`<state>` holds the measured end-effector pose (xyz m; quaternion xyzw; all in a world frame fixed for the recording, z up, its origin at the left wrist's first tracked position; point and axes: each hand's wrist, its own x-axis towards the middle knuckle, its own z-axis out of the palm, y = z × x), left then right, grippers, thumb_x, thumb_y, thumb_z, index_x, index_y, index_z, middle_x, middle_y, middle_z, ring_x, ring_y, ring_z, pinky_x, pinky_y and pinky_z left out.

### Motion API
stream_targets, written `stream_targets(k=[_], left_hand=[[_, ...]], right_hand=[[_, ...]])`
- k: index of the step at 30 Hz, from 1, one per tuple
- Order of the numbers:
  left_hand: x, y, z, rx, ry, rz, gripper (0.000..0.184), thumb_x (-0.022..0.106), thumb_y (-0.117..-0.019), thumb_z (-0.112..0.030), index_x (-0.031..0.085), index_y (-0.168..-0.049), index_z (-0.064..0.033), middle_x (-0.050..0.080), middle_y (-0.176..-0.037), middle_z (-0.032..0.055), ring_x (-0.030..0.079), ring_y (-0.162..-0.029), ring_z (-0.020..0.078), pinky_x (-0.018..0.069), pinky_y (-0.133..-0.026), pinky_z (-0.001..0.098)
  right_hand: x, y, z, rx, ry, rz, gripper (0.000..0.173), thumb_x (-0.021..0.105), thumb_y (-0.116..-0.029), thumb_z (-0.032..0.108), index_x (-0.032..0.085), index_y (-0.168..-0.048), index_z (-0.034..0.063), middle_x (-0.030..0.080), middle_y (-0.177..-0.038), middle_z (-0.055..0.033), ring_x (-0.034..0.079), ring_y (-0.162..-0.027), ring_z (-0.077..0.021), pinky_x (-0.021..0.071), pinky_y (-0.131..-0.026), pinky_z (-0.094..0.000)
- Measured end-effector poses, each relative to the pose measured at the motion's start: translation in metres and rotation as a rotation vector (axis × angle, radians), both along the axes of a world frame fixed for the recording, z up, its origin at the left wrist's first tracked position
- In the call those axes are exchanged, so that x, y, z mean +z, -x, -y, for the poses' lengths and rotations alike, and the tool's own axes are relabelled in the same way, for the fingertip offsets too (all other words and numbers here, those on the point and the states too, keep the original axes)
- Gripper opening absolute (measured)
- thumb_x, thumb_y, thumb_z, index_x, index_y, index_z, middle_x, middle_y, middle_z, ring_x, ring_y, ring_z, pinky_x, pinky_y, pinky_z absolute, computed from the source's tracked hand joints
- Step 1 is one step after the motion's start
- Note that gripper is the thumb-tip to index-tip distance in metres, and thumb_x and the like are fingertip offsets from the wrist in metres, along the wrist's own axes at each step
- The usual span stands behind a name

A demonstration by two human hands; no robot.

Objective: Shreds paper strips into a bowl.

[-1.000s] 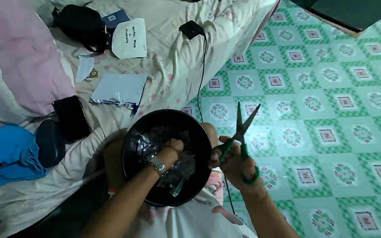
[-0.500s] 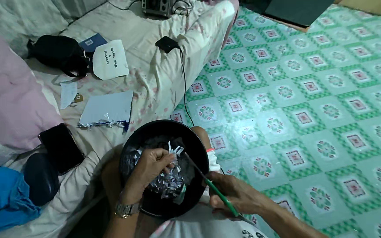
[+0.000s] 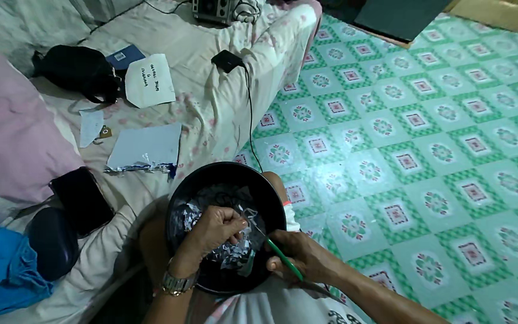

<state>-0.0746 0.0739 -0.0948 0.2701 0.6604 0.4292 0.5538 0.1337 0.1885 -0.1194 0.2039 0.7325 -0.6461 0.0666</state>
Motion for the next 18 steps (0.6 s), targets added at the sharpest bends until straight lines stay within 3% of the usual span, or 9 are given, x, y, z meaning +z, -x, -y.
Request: stream_targets(k=[2, 5, 8, 10, 14, 18], left_hand=[[-0.005, -0.001, 0.002, 0.026, -0.037, -0.050, 0.013, 0.062, -0.0965, -0.001, 0.065, -0.084, -0.0050, 0.063, -0.069, -0.0096, 0.061, -0.061, -0.0035, 0.0532, -0.061, 0.0140], [-0.017, 0.002, 0.007, 0.119, -0.144, -0.185, 0.011, 0.065, -0.0950, -0.006, 0.071, -0.092, 0.0027, 0.064, -0.098, 0.0011, 0.059, -0.082, -0.0025, 0.0493, -0.071, 0.0129], [-0.015, 0.001, 0.006, 0.307, -0.157, -0.102, 0.008, 0.064, -0.0956, 0.000, 0.071, -0.093, -0.0021, 0.069, -0.080, -0.0069, 0.063, -0.068, -0.0033, 0.0530, -0.064, 0.0141], [-0.012, -0.001, 0.004, 0.419, -0.164, -0.021, 0.013, 0.062, -0.0958, 0.004, 0.070, -0.090, -0.0037, 0.068, -0.071, -0.0075, 0.063, -0.061, -0.0010, 0.0551, -0.062, 0.0159], [-0.010, -0.007, -0.001, 0.613, -0.208, 0.097, 0.022, 0.059, -0.0958, 0.009, 0.065, -0.080, -0.0062, 0.068, -0.067, -0.0044, 0.065, -0.057, 0.0026, 0.0577, -0.059, 0.0184], [-0.008, -0.016, -0.007, 0.713, -0.188, 0.162, 0.020, 0.059, -0.0961, 0.009, 0.064, -0.082, -0.0042, 0.068, -0.069, -0.0021, 0.066, -0.059, 0.0046, 0.0587, -0.060, 0.0195]], right_hand=[[-0.003, 0.000, 0.000, -0.026, 0.039, -0.012, 0.046, 0.071, -0.0909, 0.041, 0.064, -0.107, -0.0012, 0.060, -0.071, 0.0048, 0.054, -0.057, 0.0034, 0.0471, -0.055, -0.0144], [0.000, -0.002, -0.001, -0.080, 0.075, -0.019, 0.053, 0.069, -0.0905, 0.048, 0.061, -0.109, -0.0009, 0.060, -0.071, 0.0065, 0.057, -0.056, 0.0025, 0.0503, -0.055, -0.0159], [0.008, -0.005, -0.006, -0.018, 0.015, 0.052, 0.065, 0.065, -0.0910, 0.054, 0.059, -0.118, -0.0046, 0.061, -0.078, 0.0014, 0.059, -0.064, -0.0009, 0.0520, -0.062, -0.0194], [0.013, -0.007, -0.008, 0.054, -0.035, 0.111, 0.068, 0.062, -0.0922, 0.055, 0.057, -0.123, -0.0057, 0.062, -0.084, -0.0037, 0.060, -0.070, -0.0058, 0.0524, -0.067, -0.0244], [0.015, -0.006, -0.009, 0.180, -0.094, 0.201, 0.073, 0.061, -0.0931, 0.057, 0.054, -0.131, -0.0053, 0.066, -0.091, -0.0134, 0.064, -0.079, -0.0206, 0.0538, -0.075, -0.0399], [0.011, -0.003, -0.004, 0.183, -0.140, 0.208, 0.079, 0.059, -0.0912, 0.065, 0.055, -0.132, -0.0026, 0.067, -0.091, -0.0143, 0.066, -0.079, -0.0242, 0.0545, -0.074, -0.0439]])
